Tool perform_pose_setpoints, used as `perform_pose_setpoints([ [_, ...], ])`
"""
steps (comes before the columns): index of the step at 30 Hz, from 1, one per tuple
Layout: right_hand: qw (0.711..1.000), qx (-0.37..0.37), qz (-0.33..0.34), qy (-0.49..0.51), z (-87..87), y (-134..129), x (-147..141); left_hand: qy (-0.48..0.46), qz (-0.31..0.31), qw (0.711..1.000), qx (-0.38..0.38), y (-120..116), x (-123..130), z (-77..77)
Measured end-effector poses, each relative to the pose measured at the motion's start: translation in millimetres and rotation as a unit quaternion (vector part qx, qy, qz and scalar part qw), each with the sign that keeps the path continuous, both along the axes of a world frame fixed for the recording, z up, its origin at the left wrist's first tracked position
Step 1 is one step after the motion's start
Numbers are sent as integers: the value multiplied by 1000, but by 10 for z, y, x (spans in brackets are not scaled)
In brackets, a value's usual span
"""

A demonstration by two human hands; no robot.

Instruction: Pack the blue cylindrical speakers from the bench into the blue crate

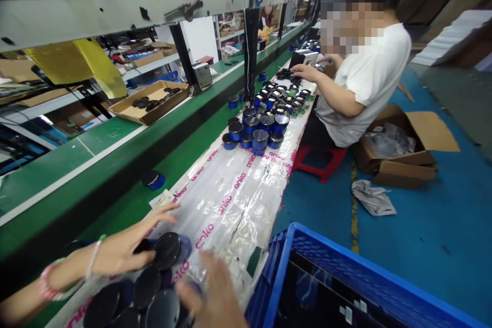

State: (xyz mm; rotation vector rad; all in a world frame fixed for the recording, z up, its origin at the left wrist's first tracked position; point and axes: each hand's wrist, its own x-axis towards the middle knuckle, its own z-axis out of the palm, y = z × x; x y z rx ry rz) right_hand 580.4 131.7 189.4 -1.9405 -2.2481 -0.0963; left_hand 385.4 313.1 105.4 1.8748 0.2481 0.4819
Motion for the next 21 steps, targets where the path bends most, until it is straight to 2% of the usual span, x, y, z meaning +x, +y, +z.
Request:
perform_pose_setpoints([
  [2, 999, 39, 13, 18, 343, 535, 416, -36, 82, 994, 58, 342, 345, 56],
  [3, 994, 105, -13, 17, 480, 855, 660, -53, 125, 987, 89, 536, 599, 79],
  [4, 988, 142, -55, 4, 582, 1184, 912, -62, 159, 977, 128, 738, 896, 103],
  [6, 980, 157, -118, -28, 678, 1794, 1383, -54, 226, 951, 204, 1134, 1546, 165],
  [7, 978, 144, -147, -28, 683, 2043, 1581, -42, 246, 941, 230, 1313, 1863, 206],
  [8, 979, 101, -176, -23, 672, 2245, 1745, -22, 270, 937, 221, 1470, 2151, 252],
  [10, 977, 13, -212, -11, 629, 2509, 1974, 21, 286, 944, 165, 1703, 2591, 344],
  [11, 975, -16, -223, -10, 608, 2583, 2044, 32, 287, 949, 130, 1778, 2734, 381],
  [13, 971, -26, -237, -19, 577, 2648, 2117, 32, 275, 958, 78, 1859, 2876, 425],
  [16, 971, 0, -234, -41, 547, 2564, 2078, 3, 266, 962, 66, 1868, 2851, 414],
  [18, 981, 22, -191, -28, 521, 2348, 1937, -21, 266, 960, 79, 1825, 2744, 369],
  [20, 991, 33, -127, 7, 486, 1981, 1700, -66, 267, 957, 96, 1728, 2556, 304],
  [21, 995, 15, -99, 30, 465, 1753, 1556, -101, 258, 954, 110, 1651, 2420, 266],
])
